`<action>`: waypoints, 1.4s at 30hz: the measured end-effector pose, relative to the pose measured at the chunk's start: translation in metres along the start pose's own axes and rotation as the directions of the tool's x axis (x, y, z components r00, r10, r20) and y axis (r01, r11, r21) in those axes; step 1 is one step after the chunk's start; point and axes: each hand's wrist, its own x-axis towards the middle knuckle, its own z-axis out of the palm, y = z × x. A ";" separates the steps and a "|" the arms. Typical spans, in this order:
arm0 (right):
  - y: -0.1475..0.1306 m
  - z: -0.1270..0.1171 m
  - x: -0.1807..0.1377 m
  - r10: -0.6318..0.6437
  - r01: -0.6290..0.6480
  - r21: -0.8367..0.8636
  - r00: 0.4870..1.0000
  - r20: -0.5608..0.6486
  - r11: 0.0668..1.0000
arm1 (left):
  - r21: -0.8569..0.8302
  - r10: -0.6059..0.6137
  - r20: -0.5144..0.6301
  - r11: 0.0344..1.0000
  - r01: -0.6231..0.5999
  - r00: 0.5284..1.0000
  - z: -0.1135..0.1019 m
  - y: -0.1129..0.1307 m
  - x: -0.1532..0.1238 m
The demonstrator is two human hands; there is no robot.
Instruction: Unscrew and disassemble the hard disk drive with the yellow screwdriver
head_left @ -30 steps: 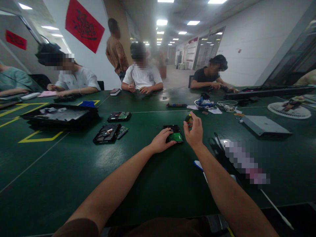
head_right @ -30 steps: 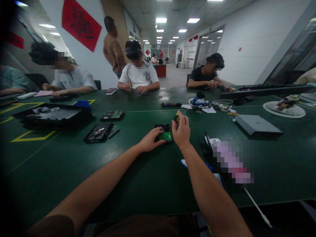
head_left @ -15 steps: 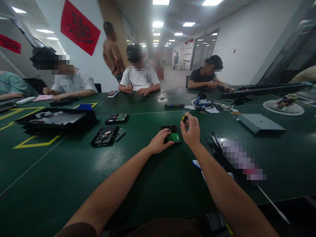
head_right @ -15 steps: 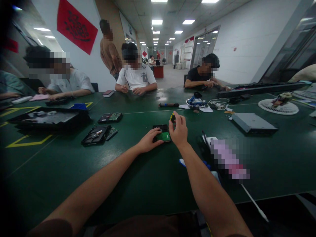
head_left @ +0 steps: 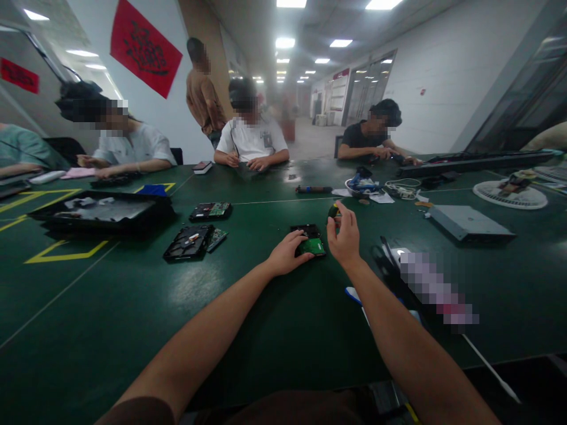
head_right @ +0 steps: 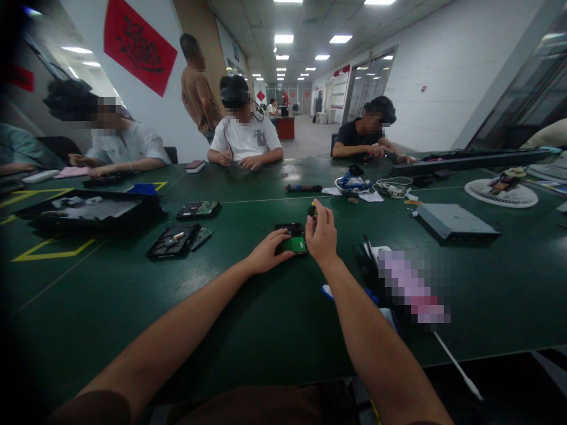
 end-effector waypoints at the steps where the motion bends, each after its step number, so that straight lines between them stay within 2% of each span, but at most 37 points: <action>1: 0.000 0.000 0.000 0.006 -0.006 0.002 1.000 -0.001 1.000 | 0.000 0.002 -0.001 1.000 -0.002 1.000 0.000 0.000 0.000; 12: 0.002 0.001 0.000 0.008 -0.008 0.039 1.000 0.000 0.999 | -0.015 0.018 -0.008 1.000 -0.018 1.000 -0.001 0.001 0.000; 19: 0.001 0.001 0.000 -0.012 0.011 -0.017 1.000 -0.005 1.000 | -0.016 0.017 -0.014 1.000 -0.017 1.000 0.000 -0.001 0.000; 42: 0.000 0.001 0.000 -0.025 0.025 -0.007 1.000 -0.016 1.000 | -0.006 0.006 -0.003 1.000 -0.006 1.000 0.000 -0.002 0.000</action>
